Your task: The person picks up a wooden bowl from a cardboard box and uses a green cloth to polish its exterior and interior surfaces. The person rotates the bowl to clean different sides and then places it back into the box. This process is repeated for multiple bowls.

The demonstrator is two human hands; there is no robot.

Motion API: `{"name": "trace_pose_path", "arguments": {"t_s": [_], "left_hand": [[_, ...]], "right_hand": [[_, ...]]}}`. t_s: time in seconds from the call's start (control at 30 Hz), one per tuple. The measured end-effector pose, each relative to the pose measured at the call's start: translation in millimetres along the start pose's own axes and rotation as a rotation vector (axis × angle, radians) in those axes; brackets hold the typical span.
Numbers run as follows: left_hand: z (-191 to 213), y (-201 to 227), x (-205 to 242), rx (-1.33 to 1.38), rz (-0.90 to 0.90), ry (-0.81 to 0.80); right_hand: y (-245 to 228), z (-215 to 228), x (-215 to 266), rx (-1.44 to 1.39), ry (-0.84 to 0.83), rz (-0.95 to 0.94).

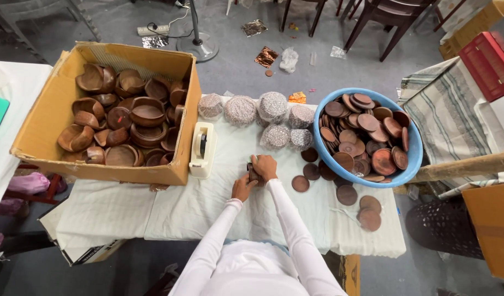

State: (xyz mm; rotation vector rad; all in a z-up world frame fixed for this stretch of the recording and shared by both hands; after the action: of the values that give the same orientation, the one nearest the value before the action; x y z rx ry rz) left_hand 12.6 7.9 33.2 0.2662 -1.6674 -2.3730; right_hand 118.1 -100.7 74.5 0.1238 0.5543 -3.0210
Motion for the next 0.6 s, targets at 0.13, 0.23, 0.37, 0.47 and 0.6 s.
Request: {"name": "trace_pose_path", "arguments": {"t_s": [0.13, 0.23, 0.37, 0.47, 0.6], "left_hand": [[-6.5, -21.0, -33.8, -0.03, -0.036, 0.085], [-16.3, -35.2, -57.0, -0.209, -0.021, 0.093], [-10.2, -21.0, -46.5, 0.006, 0.02, 0.038], [-15.4, -31.3, -28.6, 0.074, -0.065, 0.068], [-11.5, -25.0, 5.4, -0.124, -0.25, 0.128]], "right_hand": [[-17.9, 26.2, 39.1, -0.035, -0.022, 0.06], [-15.8, 33.7, 80.0, -0.229, 0.445, 0.429], [-6.4, 34.6, 93.8, -0.177, 0.41, 0.395], [-7.0, 43.9, 78.3, -0.127, 0.422, 0.392], [-2.1, 39.2, 35.7, -0.298, 0.374, 0.373]]}}
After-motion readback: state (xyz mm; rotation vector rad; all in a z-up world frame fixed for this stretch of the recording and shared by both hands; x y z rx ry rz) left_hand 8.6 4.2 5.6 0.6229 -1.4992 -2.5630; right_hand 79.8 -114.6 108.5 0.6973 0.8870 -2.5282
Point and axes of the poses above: each hand's wrist, its own x-axis away from the middle knuckle, its own z-axis out of the back of the hand, y = z × x, the point moved 4 cm from there along -x, towards the middle knuckle, and after that the axes turned 11 degrees about y, right-handed, at the moved point
